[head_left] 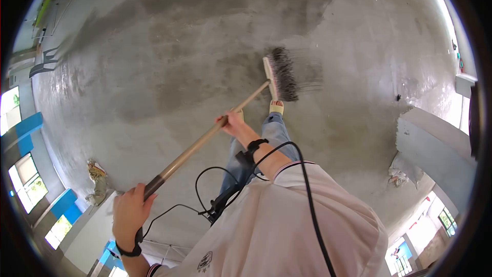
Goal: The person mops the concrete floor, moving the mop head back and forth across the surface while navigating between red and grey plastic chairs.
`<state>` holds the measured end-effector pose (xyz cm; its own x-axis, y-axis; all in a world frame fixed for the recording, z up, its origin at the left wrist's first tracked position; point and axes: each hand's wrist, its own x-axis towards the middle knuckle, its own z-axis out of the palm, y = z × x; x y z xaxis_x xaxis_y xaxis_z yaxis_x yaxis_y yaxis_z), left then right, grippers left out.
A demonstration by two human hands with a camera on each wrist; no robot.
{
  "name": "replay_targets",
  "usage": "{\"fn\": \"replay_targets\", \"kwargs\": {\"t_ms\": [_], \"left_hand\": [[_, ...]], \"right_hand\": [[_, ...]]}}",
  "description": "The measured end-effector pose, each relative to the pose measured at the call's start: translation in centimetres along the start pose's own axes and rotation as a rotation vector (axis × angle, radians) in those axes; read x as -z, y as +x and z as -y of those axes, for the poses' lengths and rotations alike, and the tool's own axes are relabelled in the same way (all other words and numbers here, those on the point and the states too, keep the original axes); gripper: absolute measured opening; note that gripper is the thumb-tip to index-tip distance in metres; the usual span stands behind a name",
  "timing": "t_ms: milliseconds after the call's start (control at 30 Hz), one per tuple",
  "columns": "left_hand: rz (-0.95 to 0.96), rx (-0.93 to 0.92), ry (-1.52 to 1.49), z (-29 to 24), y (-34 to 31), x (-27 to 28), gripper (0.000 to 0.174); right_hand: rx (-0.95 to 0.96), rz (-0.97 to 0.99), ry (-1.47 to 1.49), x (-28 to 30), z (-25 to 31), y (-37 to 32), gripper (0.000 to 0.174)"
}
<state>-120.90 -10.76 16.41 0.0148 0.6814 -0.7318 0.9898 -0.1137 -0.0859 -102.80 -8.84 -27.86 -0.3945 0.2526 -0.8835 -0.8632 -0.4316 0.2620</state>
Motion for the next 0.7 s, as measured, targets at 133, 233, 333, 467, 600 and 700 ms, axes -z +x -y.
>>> {"fn": "replay_targets", "kwargs": {"t_ms": [133,233,333,467,600,700], "left_hand": [[-0.023,0.085,0.058,2.3,-2.1,-0.4,0.028],[-0.033,0.110,0.090,3.4,-2.7,-1.0,0.027],[-0.056,0.109,0.110,3.6,-3.0,-1.2,0.027],[-0.088,0.069,-0.081,5.0,-1.2,-2.1,0.022],[0.005,0.042,-0.162,5.2,1.2,-2.3,0.021],[0.030,0.007,-0.252,5.3,2.4,-3.6,0.022]], "right_hand": [[-0.150,0.098,-0.133,-0.4,-5.0,2.1,0.013],[-0.205,0.241,-0.283,-0.8,-6.5,2.8,0.015],[-0.258,0.232,-0.210,-0.7,-7.5,2.9,0.016],[-0.223,0.172,-0.144,-0.2,-7.0,3.5,0.016],[-0.083,0.148,-0.048,0.8,-4.3,1.8,0.016],[0.033,0.110,-0.128,1.7,-2.0,0.7,0.015]]}}
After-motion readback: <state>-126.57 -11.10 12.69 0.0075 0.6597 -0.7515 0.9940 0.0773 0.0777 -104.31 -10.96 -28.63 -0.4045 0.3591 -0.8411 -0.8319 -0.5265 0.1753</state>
